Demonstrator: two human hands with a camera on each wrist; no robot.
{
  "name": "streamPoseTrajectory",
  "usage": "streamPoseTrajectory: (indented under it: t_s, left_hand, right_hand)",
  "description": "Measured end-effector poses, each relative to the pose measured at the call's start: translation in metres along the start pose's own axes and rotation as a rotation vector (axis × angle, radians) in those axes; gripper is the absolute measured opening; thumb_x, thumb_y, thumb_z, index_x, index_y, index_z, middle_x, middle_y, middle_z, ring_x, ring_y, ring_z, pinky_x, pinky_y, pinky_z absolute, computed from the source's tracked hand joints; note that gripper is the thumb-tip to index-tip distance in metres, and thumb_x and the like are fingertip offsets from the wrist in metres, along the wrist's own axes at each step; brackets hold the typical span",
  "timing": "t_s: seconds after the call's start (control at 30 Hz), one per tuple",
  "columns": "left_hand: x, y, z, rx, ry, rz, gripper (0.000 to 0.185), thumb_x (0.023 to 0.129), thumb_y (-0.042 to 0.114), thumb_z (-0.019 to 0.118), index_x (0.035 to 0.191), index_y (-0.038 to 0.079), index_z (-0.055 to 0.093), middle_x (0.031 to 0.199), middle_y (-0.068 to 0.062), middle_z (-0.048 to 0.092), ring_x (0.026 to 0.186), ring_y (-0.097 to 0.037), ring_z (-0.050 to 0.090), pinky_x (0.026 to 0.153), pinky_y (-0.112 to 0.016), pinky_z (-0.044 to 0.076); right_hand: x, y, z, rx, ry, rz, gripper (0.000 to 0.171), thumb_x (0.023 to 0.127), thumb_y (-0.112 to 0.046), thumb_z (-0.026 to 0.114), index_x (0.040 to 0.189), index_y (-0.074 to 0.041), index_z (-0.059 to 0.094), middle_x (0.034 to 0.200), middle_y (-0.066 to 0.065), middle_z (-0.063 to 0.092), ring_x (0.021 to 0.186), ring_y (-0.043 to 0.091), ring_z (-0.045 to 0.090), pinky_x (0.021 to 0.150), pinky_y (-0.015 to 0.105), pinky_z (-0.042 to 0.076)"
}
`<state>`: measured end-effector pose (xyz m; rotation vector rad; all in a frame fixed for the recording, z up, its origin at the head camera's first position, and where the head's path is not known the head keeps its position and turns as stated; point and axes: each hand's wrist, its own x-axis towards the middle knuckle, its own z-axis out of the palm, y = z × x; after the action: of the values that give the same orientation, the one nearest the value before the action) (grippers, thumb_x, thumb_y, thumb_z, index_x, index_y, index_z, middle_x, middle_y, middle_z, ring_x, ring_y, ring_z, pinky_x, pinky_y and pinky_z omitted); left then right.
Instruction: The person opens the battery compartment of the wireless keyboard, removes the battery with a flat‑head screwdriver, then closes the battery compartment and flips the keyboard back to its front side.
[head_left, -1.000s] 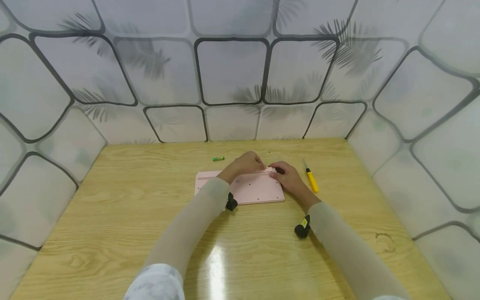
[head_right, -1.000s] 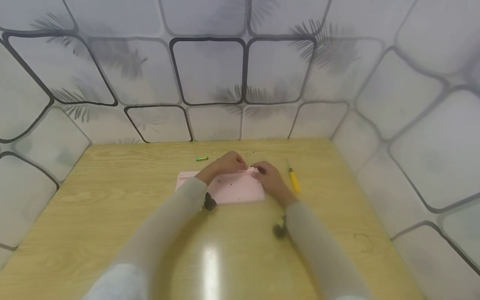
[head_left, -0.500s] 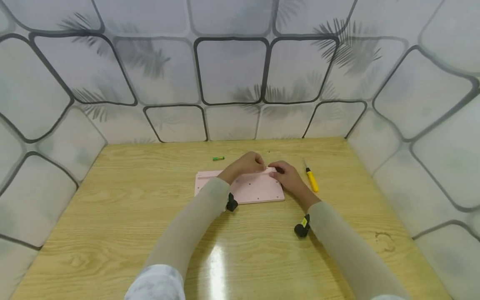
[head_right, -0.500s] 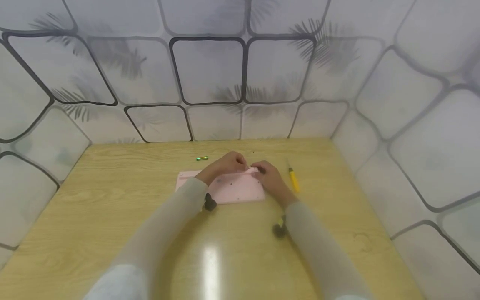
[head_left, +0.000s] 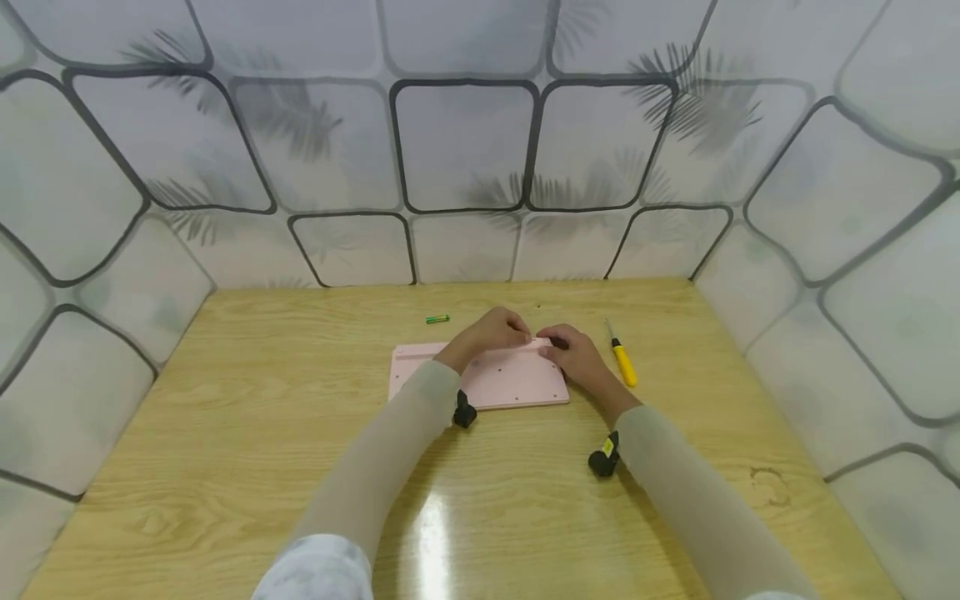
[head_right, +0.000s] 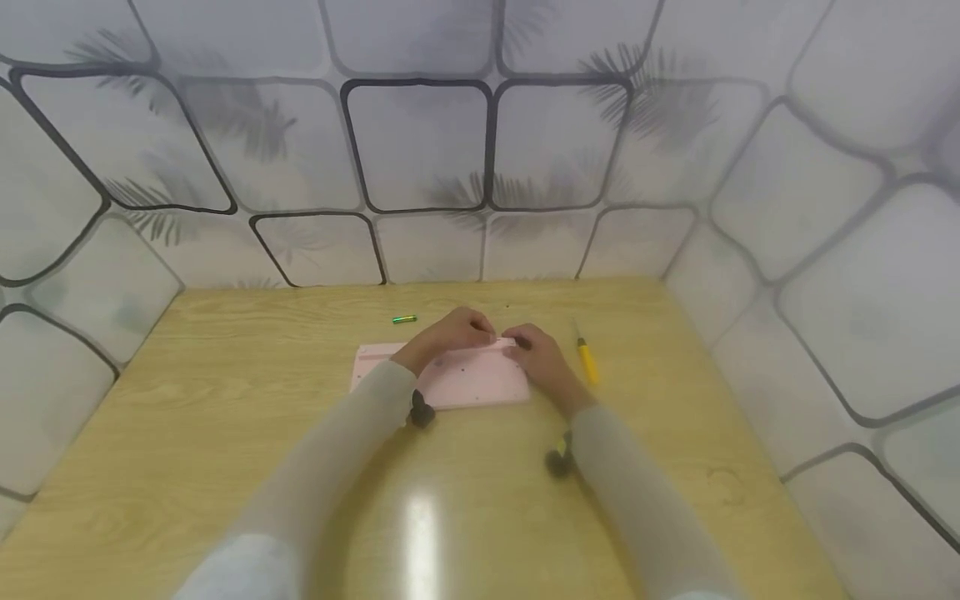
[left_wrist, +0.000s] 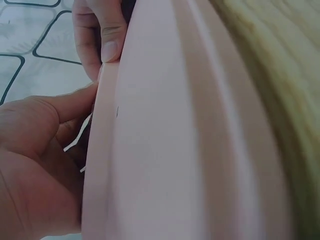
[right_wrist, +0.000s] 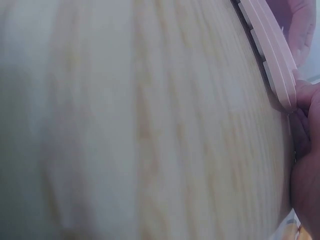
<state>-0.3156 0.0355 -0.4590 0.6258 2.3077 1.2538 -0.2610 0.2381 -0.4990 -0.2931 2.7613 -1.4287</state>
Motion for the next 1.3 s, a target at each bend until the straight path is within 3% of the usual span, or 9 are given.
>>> streamPoseTrajectory:
  t_s: [0.3, 0.47, 0.67, 1.0, 1.3]
  left_hand:
    - [-0.002, -0.003, 0.003, 0.019, 0.031, -0.001, 0.018, 0.092, 0.018, 0.062, 0.104, 0.007, 0.07, 0.103, -0.006, 0.067, 0.092, -0.018, 0.06, 0.083, -0.032, 0.047]
    - [-0.001, -0.006, 0.005, 0.04, 0.01, -0.019, 0.025, 0.093, 0.03, 0.061, 0.109, 0.013, 0.069, 0.109, -0.002, 0.066, 0.099, -0.017, 0.059, 0.09, -0.036, 0.046]
    - [-0.003, -0.005, 0.009, 0.078, 0.01, -0.031, 0.027, 0.09, 0.04, 0.062, 0.105, 0.019, 0.068, 0.106, 0.003, 0.065, 0.098, -0.016, 0.058, 0.089, -0.038, 0.044]
    - [-0.003, 0.0, 0.011, 0.105, 0.041, 0.024, 0.018, 0.091, 0.035, 0.063, 0.092, 0.018, 0.067, 0.095, 0.004, 0.065, 0.083, -0.014, 0.054, 0.075, -0.031, 0.04]
    - [0.003, -0.013, 0.006, 0.021, -0.022, 0.053, 0.021, 0.095, 0.024, 0.058, 0.11, 0.013, 0.069, 0.109, -0.001, 0.066, 0.099, -0.015, 0.059, 0.088, -0.033, 0.047]
  right_hand:
    - [-0.001, -0.002, 0.002, 0.005, 0.012, -0.002, 0.026, 0.093, -0.019, 0.063, 0.118, -0.012, 0.064, 0.121, 0.008, 0.059, 0.113, 0.026, 0.054, 0.099, 0.045, 0.042]
    - [-0.002, -0.001, 0.001, 0.013, 0.007, 0.012, 0.027, 0.093, -0.02, 0.063, 0.119, -0.013, 0.064, 0.122, 0.006, 0.058, 0.114, 0.025, 0.054, 0.099, 0.044, 0.042]
    - [-0.001, 0.002, 0.001, 0.015, 0.011, 0.004, 0.029, 0.093, -0.019, 0.064, 0.12, -0.012, 0.063, 0.122, 0.007, 0.059, 0.114, 0.025, 0.054, 0.099, 0.044, 0.042]
    - [0.0, 0.002, 0.001, 0.007, 0.026, 0.005, 0.028, 0.092, -0.018, 0.065, 0.119, -0.01, 0.064, 0.12, 0.008, 0.06, 0.111, 0.026, 0.055, 0.097, 0.044, 0.043]
    - [-0.002, 0.001, 0.002, 0.01, 0.023, 0.003, 0.027, 0.093, -0.021, 0.063, 0.12, -0.014, 0.064, 0.122, 0.007, 0.059, 0.112, 0.025, 0.054, 0.098, 0.045, 0.043]
